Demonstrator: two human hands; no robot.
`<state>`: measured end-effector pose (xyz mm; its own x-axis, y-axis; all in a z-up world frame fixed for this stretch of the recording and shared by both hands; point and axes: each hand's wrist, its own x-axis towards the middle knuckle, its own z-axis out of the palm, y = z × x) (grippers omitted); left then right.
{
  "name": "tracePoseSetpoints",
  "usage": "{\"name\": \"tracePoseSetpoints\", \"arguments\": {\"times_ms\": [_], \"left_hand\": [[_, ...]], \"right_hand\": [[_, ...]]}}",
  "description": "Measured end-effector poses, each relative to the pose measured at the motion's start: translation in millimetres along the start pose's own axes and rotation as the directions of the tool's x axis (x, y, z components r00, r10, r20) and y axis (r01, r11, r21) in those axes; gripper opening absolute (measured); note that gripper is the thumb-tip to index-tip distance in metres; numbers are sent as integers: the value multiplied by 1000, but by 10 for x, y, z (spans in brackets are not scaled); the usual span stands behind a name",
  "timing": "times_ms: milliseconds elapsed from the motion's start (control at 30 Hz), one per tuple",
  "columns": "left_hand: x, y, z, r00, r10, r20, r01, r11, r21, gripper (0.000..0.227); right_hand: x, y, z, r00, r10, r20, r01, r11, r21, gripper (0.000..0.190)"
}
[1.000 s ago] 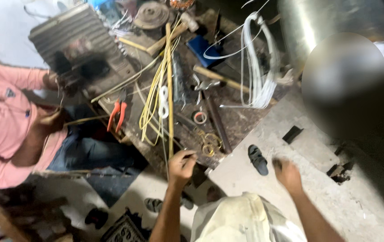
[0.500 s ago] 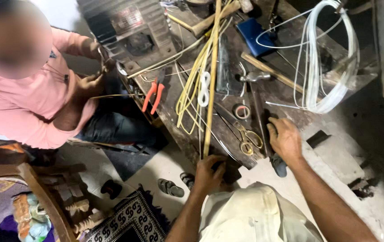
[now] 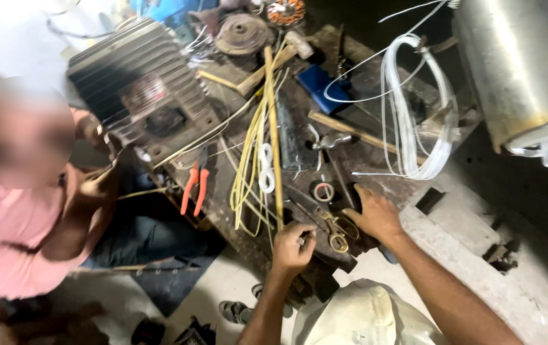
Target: The person pulls white wires from a metal cylinder, untangles them, and coils them into bundles. They then place the coiled bundles back into the cylinder. The person uses a wooden stick to push the wires down inside the cylinder.
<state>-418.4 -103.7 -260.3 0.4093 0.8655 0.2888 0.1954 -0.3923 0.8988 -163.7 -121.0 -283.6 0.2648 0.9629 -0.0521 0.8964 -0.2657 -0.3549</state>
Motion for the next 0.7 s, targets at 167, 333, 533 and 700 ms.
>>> {"name": "tracePoseSetpoints", "arguments": {"times_ms": [167,333,533,700], "left_hand": [[739,-126,286,992,86,91,-94,991,92,15],[1780,-370,899,960,250,123,-273,935,229,26],[2463,-638,1656,882,228,413,-453,655,605,28],[2754,-746,1717,771,69,634,-590,452,669,21]], "right_hand": [[-227,56,39,995,-36,-92,45,993,105,73],[-428,61,-36,996,-28,-87,31,999,41,80],[-703,229,-73,964,259,68,-259,966,0,92],[-1006,406,56,979,203,24,-204,964,170,64]]}}
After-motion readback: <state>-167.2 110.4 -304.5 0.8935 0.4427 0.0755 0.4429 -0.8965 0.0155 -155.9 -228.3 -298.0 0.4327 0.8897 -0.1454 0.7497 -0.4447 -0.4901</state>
